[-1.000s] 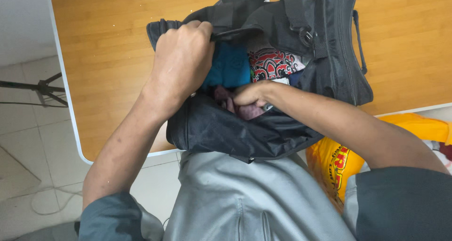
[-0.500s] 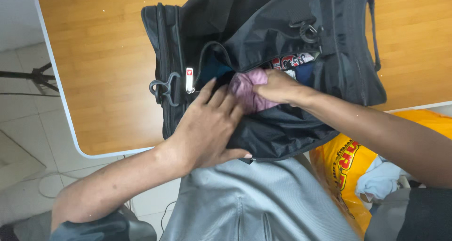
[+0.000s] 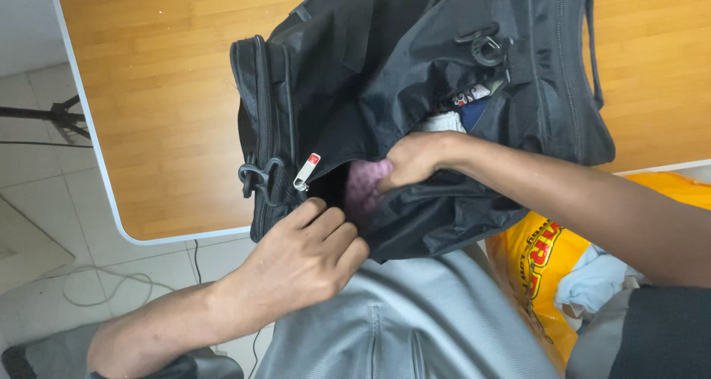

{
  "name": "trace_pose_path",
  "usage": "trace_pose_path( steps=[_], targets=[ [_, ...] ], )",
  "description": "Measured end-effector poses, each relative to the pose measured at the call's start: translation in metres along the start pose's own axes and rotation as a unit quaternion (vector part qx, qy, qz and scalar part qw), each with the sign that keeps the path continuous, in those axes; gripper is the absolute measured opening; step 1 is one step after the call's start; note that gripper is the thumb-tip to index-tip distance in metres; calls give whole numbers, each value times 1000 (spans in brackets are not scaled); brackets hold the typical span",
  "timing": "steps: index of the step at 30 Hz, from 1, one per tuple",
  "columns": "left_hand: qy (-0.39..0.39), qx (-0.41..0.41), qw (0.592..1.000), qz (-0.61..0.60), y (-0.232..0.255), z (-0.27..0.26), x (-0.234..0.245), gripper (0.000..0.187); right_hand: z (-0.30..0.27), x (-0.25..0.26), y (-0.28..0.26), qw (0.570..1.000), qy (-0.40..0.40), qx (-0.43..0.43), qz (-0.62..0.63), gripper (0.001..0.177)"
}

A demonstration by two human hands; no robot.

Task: The person folds a patterned pink scarf and a pair of tan shorts on a wooden table, then places both folded items into a black duffel bag.

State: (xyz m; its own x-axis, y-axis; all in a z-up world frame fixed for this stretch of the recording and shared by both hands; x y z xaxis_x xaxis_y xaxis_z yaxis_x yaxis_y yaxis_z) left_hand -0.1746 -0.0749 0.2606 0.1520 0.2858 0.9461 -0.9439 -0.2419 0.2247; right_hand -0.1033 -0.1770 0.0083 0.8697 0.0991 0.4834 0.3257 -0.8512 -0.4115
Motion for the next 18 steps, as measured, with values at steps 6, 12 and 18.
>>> trace_pose_path(
  steps=[6,12,18],
  targets=[
    [13,-5,1000,3,3,-2,3,13,-5,12,38,957,-14,-184,224,69],
    [7,-38,998,-51,11,-11,4,13,24,37,38,816,99,89,563,61],
    [-1,-60,996,-68,16,-12,1,15,45,21,31,938,245,-15,244,48]
  ],
)
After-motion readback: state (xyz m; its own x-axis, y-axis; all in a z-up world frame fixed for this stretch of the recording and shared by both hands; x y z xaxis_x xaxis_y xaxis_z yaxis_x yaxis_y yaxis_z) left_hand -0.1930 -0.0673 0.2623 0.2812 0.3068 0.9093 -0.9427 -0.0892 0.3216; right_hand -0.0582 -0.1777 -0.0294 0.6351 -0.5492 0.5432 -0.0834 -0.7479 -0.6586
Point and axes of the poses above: each hand's wrist, its own z-axis towards the middle knuckle, its own x-axis out of the back of the hand, y = z × x, the point moved 10 cm from there along z, towards the middle knuckle, and after that the axes turned 1 degree about x, right-handed, at the moved point
